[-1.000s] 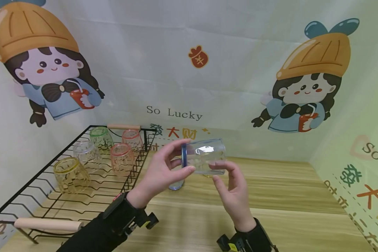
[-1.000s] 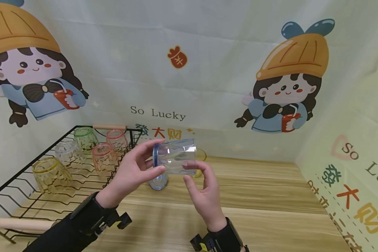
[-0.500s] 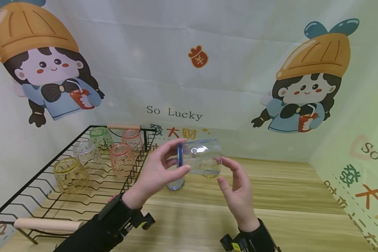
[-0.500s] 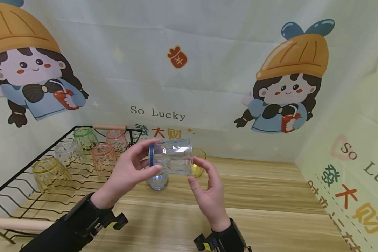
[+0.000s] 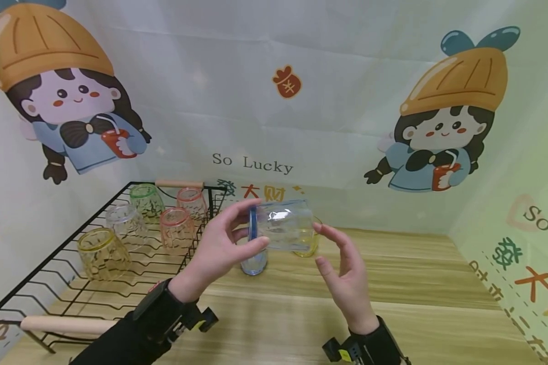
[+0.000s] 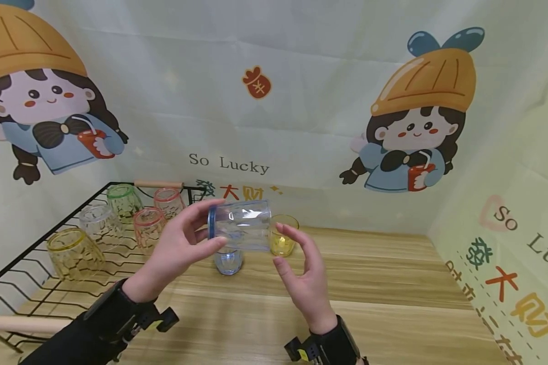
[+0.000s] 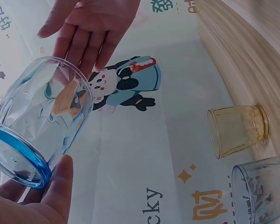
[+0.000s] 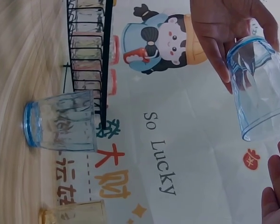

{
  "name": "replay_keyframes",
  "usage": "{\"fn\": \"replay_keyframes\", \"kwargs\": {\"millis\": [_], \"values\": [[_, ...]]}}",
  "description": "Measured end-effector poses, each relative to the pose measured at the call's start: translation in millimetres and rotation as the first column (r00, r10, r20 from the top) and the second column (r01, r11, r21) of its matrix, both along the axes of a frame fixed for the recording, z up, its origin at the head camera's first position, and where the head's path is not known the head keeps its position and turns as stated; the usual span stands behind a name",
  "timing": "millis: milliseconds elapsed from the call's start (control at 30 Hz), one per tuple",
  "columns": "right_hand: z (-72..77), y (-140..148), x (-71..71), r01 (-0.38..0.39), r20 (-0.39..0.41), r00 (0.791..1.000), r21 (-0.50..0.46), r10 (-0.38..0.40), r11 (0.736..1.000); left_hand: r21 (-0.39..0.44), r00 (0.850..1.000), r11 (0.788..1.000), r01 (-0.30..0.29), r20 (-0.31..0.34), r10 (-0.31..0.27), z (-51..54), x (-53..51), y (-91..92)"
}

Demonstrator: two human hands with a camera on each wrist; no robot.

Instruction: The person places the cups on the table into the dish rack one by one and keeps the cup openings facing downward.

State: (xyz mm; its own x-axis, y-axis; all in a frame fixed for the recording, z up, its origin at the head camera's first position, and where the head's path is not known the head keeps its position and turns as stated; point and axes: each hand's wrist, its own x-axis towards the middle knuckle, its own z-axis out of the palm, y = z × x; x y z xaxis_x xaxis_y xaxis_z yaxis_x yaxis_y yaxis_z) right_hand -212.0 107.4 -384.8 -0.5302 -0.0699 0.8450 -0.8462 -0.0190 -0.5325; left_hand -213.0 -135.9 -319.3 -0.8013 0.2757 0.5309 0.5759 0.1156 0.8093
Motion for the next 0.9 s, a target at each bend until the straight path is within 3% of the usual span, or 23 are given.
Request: {"fn": "replay_keyframes", "kwargs": {"millis": [900], "values": [[-9.8,19,-4.9,0.084,0.045,0.995,0.119,-0.09,0.989,-0.082,0.992,0.989,-0.124,0.011,0.125,6.1,0.9,-27.3]]}}
